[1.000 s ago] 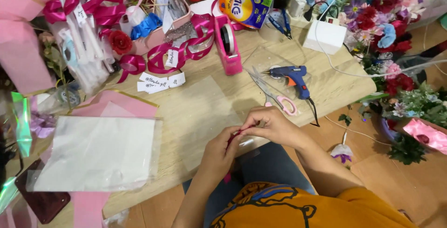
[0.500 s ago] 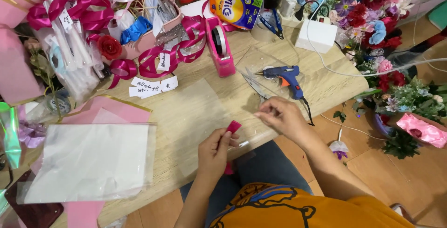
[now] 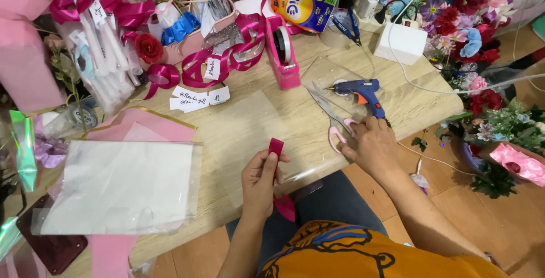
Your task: The person handles a small white label, then cuts a pink ribbon with scissors and uses a hot glue gun to attach the ribbon to a clear plastic sheet. The person folds the ribbon and applies glue to secure it in place.
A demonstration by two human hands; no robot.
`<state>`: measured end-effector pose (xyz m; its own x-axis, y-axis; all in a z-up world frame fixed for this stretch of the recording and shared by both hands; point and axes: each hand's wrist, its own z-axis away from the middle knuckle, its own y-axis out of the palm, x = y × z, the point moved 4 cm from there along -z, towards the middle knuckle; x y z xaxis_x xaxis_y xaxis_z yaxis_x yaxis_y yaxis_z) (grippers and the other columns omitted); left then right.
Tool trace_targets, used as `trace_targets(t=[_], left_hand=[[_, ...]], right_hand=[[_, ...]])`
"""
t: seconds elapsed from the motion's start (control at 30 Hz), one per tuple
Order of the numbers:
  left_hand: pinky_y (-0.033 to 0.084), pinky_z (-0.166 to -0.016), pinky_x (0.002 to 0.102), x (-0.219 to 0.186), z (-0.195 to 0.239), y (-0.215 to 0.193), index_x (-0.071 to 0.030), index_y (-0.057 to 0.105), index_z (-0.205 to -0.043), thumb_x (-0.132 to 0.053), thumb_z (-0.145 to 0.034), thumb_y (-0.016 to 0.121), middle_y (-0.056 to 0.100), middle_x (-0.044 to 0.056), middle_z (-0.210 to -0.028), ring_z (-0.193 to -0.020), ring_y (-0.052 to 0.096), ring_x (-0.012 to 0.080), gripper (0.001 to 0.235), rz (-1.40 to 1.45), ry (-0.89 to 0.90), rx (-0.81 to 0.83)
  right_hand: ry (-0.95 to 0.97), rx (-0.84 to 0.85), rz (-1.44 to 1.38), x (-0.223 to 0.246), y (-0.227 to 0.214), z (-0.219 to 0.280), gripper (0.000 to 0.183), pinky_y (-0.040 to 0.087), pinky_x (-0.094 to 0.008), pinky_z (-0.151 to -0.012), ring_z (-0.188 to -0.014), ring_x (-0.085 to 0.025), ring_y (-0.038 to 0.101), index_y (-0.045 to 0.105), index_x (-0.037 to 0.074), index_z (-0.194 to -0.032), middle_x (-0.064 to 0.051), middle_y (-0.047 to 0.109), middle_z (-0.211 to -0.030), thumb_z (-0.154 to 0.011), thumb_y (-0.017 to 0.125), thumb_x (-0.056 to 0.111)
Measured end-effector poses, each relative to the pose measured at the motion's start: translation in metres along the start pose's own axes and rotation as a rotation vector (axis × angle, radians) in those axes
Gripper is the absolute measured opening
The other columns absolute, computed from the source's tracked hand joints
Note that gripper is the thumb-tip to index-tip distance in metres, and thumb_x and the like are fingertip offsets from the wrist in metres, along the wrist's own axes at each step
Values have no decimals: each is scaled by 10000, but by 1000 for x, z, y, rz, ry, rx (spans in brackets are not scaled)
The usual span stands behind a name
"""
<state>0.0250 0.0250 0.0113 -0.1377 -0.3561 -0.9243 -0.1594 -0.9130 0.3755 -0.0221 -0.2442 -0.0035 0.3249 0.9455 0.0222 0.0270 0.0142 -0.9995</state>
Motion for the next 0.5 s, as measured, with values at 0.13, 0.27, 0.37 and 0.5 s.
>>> trace_targets(t=[0.13, 0.27, 0.37, 0.5], left_hand=[[570, -633, 279, -2, 0, -8, 19, 745, -1038, -147, -991, 615, 777, 191, -844, -594, 682, 156, 216, 16, 12, -26], [610, -681, 342, 4, 1, -15, 16, 724, -1033, -164, -1001, 607, 775, 186, -915, -668, 742, 218, 217, 71, -9, -14], [598, -665, 329, 7, 4, -15, 11, 724, -1020, -172, -1003, 607, 773, 174, -904, -645, 738, 217, 217, 84, -30, 3], [589, -651, 307, 2, 8, -11, -7, 723, -1016, -175, -1001, 611, 774, 165, -913, -634, 736, 207, 203, 91, -50, 7]], right_hand=[[-14, 9, 31, -2, 24, -10, 669, 482, -396, -964, -1153, -286, 593, 725, 102, -1186, -105, 638, -1238, -787, 652, 633], [-48, -139, 9, -10, 42, -20, 626, 520, -382, -882, -1007, -311, 668, 756, 47, -1023, -146, 691, -1128, -761, 704, 613], [-30, -117, -34, -3, 29, -19, 630, 539, -410, -844, -945, -347, 696, 745, 12, -981, -187, 701, -1068, -741, 712, 594], [87, 40, -253, 12, -15, -17, 607, 549, -475, -838, -954, -441, 706, 734, -51, -1032, -258, 701, -1042, -744, 722, 484]])
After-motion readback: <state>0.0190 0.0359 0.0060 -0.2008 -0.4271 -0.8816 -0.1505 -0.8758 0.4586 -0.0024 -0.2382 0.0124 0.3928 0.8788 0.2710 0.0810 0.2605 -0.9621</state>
